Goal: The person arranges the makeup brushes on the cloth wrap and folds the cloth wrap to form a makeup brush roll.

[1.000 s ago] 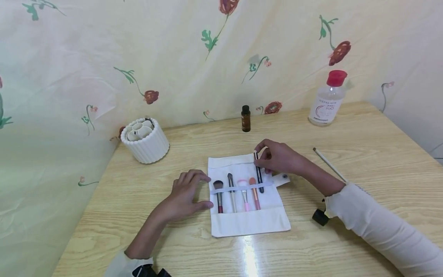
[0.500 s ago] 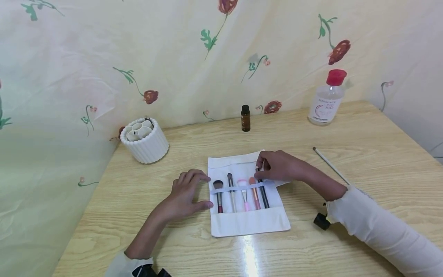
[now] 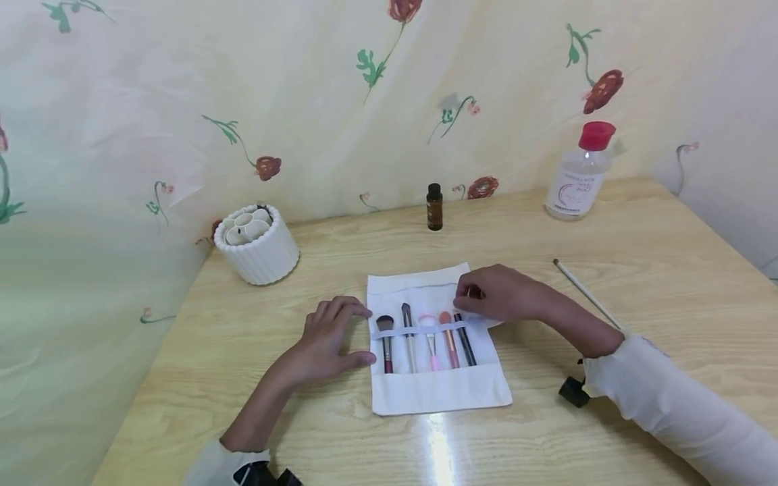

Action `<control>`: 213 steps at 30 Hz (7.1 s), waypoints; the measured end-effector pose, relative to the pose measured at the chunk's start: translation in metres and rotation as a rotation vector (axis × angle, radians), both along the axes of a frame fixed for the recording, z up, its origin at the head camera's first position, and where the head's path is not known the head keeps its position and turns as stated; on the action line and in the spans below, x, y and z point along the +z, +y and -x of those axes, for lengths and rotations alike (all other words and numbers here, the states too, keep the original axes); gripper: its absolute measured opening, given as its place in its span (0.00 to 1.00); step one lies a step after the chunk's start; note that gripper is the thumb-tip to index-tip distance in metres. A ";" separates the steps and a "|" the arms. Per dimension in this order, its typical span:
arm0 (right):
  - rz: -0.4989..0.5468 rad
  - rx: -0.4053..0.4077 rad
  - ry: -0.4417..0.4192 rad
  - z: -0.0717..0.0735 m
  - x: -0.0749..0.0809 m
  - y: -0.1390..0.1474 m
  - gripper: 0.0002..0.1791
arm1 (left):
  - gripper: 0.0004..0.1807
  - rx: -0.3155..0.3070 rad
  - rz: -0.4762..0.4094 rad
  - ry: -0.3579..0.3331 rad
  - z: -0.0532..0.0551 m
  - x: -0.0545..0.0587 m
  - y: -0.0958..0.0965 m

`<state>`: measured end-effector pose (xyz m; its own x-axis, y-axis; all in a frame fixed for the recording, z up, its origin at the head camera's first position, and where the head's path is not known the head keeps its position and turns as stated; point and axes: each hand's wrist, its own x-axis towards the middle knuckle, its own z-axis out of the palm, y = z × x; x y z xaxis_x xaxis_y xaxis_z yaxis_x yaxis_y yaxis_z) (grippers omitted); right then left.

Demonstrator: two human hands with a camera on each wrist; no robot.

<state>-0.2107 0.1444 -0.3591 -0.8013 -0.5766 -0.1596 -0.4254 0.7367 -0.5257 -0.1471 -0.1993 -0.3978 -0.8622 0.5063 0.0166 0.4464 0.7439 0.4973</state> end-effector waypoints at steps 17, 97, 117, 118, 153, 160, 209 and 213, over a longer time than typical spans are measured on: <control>-0.330 -0.287 0.173 0.018 0.024 0.113 0.16 | 0.39 -0.002 0.024 -0.006 0.003 0.003 0.003; 0.209 0.034 -0.170 0.018 -0.012 0.021 0.13 | 0.37 0.026 0.034 -0.023 0.001 0.007 -0.003; 0.122 0.070 0.127 0.004 0.013 0.023 0.04 | 0.38 0.014 0.016 -0.020 0.003 -0.002 0.007; 0.127 0.085 0.129 0.000 0.014 0.021 0.04 | 0.38 0.010 0.021 -0.021 0.003 -0.001 0.007; -0.015 0.622 0.582 -0.118 -0.009 -0.059 0.13 | 0.20 -0.106 0.021 0.141 0.032 0.005 -0.015; -0.044 0.463 0.488 -0.094 0.017 -0.025 0.03 | 0.08 -0.069 -0.023 0.154 0.043 0.018 0.006; -0.102 0.284 0.448 -0.053 0.006 0.034 0.08 | 0.15 -0.371 0.102 -0.008 0.014 0.037 0.019; -0.089 0.278 0.466 -0.052 0.002 0.034 0.08 | 0.13 -0.372 0.120 -0.004 0.015 0.037 0.019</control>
<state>-0.1586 0.1789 -0.3570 -0.6182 -0.7772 0.1177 -0.7832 0.5963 -0.1760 -0.1623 -0.1802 -0.3611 -0.6196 0.7822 -0.0649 0.6945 0.5849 0.4190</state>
